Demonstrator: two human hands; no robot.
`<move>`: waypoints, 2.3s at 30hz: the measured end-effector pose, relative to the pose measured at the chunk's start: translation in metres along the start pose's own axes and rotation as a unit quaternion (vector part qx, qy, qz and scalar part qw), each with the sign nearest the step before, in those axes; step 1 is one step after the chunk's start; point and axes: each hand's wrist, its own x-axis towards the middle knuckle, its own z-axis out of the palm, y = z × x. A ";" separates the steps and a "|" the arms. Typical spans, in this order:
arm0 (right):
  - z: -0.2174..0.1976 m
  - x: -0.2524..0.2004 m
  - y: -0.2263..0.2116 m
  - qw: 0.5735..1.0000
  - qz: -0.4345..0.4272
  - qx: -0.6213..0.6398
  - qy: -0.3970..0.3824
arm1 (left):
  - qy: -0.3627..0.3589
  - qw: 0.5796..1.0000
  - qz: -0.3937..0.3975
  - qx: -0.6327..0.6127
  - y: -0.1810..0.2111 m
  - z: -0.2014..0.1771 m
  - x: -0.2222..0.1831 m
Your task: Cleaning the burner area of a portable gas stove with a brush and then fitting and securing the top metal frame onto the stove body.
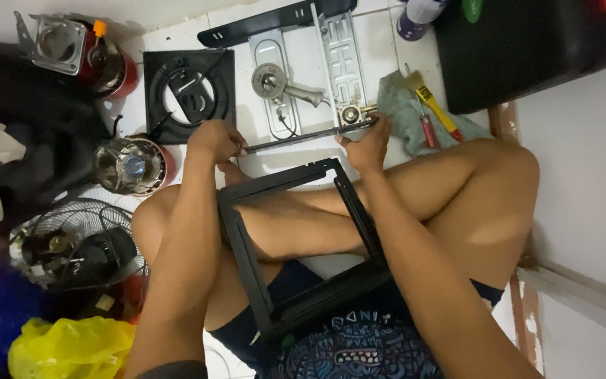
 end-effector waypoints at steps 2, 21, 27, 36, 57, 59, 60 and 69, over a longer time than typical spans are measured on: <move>-0.008 -0.006 -0.013 1.000 0.017 -0.010 -0.011 | -0.002 1.000 0.003 0.003 0.001 -0.003 -0.006; -0.019 -0.007 -0.018 0.996 -0.020 0.077 -0.035 | 0.042 0.997 0.034 -0.058 0.004 -0.007 -0.029; -0.025 -0.008 -0.027 0.994 0.035 0.085 -0.066 | 0.025 0.996 0.059 -0.065 -0.006 -0.006 -0.021; -0.024 -0.004 -0.027 0.995 0.046 0.028 -0.079 | -0.004 0.996 0.048 -0.080 -0.006 -0.010 -0.021; -0.023 -0.011 -0.039 0.995 0.058 -0.012 -0.075 | 0.045 0.998 0.016 -0.037 0.011 -0.005 -0.024; -0.024 -0.009 -0.036 0.996 0.052 -0.009 -0.071 | 0.040 0.997 0.020 -0.060 0.009 -0.005 -0.021; -0.023 -0.008 -0.036 0.996 0.049 -0.005 -0.070 | 0.033 0.996 0.020 -0.082 0.005 -0.005 -0.020; -0.021 -0.009 -0.026 0.997 0.043 0.015 -0.058 | 0.029 0.994 0.059 -0.083 -0.018 0.004 -0.007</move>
